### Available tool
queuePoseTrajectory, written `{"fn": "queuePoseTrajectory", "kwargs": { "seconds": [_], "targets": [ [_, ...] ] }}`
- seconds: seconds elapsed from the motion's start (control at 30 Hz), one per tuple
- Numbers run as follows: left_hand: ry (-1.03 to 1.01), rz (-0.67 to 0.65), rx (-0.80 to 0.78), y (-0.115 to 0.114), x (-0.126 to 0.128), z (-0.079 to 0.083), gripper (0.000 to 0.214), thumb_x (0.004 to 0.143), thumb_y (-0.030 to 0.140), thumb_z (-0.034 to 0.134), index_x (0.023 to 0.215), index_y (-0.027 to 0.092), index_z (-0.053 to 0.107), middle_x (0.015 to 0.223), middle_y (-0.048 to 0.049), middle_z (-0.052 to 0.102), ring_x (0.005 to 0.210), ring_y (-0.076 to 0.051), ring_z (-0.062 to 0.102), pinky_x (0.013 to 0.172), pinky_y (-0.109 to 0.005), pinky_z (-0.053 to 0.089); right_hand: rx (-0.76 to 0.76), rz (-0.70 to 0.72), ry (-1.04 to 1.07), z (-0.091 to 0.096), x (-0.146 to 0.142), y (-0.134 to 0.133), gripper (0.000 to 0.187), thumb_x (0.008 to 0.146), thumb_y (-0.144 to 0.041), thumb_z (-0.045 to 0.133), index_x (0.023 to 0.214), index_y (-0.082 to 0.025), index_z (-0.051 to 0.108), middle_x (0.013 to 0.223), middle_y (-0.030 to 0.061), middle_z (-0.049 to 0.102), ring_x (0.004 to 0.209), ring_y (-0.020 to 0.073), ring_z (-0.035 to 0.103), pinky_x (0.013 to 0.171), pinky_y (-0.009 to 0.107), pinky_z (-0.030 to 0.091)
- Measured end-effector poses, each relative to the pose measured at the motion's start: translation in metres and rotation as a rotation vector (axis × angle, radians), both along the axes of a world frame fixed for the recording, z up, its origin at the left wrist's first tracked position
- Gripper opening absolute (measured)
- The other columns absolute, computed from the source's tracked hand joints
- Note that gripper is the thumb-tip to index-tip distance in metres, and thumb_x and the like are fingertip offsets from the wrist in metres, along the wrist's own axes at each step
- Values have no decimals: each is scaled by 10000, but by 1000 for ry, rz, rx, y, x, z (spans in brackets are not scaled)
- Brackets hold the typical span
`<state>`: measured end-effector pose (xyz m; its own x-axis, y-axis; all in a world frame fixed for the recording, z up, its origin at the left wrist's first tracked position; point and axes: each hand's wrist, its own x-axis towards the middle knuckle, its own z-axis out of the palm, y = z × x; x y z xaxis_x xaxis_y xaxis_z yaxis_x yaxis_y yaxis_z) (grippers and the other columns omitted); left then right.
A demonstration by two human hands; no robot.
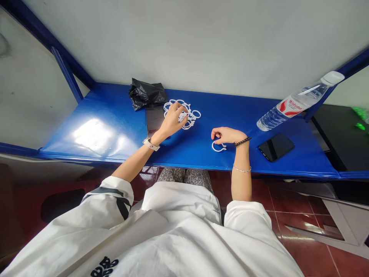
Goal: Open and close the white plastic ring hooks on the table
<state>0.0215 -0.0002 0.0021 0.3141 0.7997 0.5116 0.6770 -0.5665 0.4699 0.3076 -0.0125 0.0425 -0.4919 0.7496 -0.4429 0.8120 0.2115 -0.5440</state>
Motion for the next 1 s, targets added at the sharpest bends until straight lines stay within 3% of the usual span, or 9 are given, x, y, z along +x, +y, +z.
{"fn": "queuePoseTrajectory", "kwargs": {
  "seconds": [0.23,0.4,0.5,0.6,0.77,0.87,1.0],
  "targets": [
    [45,-89,1,-6,6,1,112,994,184,553,1061,200,641,1138,-142,636,1098,-295,606,961,-457,505,279,-94,-48,-6,-38,-2,180,871,-354,628,755,-223,584,774,47,663,709,195,585,654,322,384],
    [78,-141,9,-7,8,0,110,990,162,540,984,203,642,1105,-139,648,1068,-293,602,951,-456,496,423,-188,8,-18,-69,-7,180,909,-344,618,788,-239,537,800,55,700,735,221,614,632,322,349],
    [98,-194,5,-6,8,2,152,1010,178,501,969,202,646,1094,-139,661,1035,-286,605,932,-438,495,421,-247,195,-30,-79,-4,167,904,-322,613,790,-241,522,768,32,675,704,200,598,665,318,392],
    [74,-235,-15,-8,8,6,222,1065,282,456,1022,196,656,1095,-141,685,1033,-285,621,946,-429,494,366,-364,441,-42,-83,3,279,906,-441,655,773,-241,514,735,6,636,678,174,578,688,310,437],
    [-4,-291,-71,-10,8,7,463,1074,495,488,1405,179,558,1369,-179,656,1269,-304,621,1078,-429,490,228,-536,721,-54,-83,14,446,837,-625,722,755,-236,520,627,-47,551,569,128,524,618,285,442],
    [23,-303,-80,-9,9,2,616,1020,528,597,1513,177,481,1481,-202,597,1375,-336,577,1137,-461,478,182,-530,818,-57,-84,16,468,821,-641,742,744,-225,541,613,-50,540,548,112,504,589,276,430],
    [49,-299,-70,-8,12,-2,527,1049,411,569,1520,193,482,1469,-198,615,1366,-339,595,1122,-490,497,147,-453,883,-60,-87,15,531,788,-689,777,708,-219,545,616,-42,553,541,106,497,570,278,427]
  ]
}}
